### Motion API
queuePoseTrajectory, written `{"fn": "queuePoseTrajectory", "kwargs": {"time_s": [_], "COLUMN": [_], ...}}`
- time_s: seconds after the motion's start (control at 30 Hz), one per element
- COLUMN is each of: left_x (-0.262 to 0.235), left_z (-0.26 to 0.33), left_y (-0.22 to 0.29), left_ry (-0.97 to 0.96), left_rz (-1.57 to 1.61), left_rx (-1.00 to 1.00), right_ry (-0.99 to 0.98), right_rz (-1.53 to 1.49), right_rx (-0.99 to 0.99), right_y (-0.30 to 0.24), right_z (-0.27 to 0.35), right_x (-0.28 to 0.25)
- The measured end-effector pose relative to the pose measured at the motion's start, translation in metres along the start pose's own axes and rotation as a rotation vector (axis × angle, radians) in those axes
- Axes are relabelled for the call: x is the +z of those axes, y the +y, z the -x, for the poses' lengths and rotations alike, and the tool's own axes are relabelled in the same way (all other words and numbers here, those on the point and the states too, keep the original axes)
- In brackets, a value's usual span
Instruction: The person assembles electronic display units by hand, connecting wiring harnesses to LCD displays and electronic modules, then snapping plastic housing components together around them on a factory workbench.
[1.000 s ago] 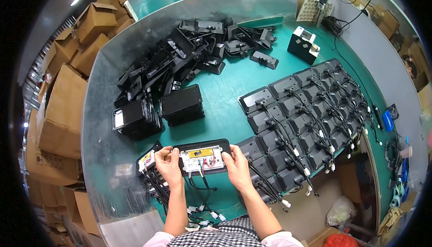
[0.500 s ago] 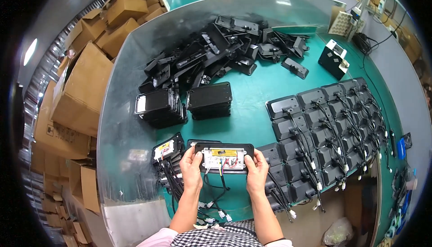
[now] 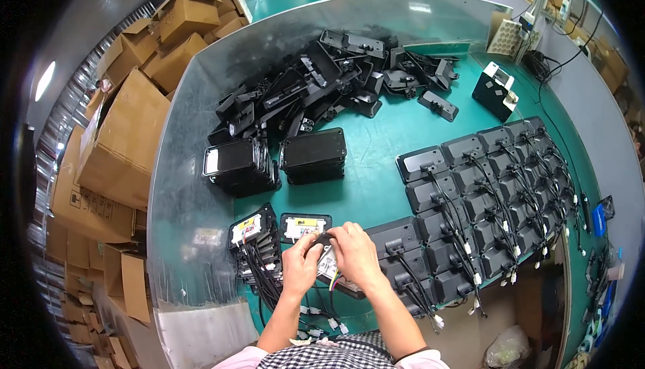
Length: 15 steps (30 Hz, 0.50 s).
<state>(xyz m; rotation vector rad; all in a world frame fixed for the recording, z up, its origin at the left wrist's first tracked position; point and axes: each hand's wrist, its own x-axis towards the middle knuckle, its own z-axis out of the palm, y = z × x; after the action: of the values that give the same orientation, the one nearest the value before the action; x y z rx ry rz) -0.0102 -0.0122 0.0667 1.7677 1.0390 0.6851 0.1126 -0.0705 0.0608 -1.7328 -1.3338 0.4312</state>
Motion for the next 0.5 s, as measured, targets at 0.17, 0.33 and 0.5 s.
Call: {"fn": "queuePoseTrajectory", "kwargs": {"time_s": [0.17, 0.33, 0.5], "left_x": [0.001, -0.036, -0.056], "left_z": [0.004, -0.008, -0.006], "left_y": [-0.002, 0.002, 0.025], "left_ry": [0.063, 0.180, 0.173], "left_rz": [-0.005, 0.461, 0.583], "left_rx": [-0.002, -0.142, -0.042], "right_ry": [0.047, 0.117, 0.023], "right_rz": [0.020, -0.205, -0.843], "right_rx": [0.009, 0.271, 0.474], "right_y": [0.001, 0.003, 0.000], "right_z": [0.006, 0.024, 0.033], "right_x": [0.006, -0.031, -0.025]}}
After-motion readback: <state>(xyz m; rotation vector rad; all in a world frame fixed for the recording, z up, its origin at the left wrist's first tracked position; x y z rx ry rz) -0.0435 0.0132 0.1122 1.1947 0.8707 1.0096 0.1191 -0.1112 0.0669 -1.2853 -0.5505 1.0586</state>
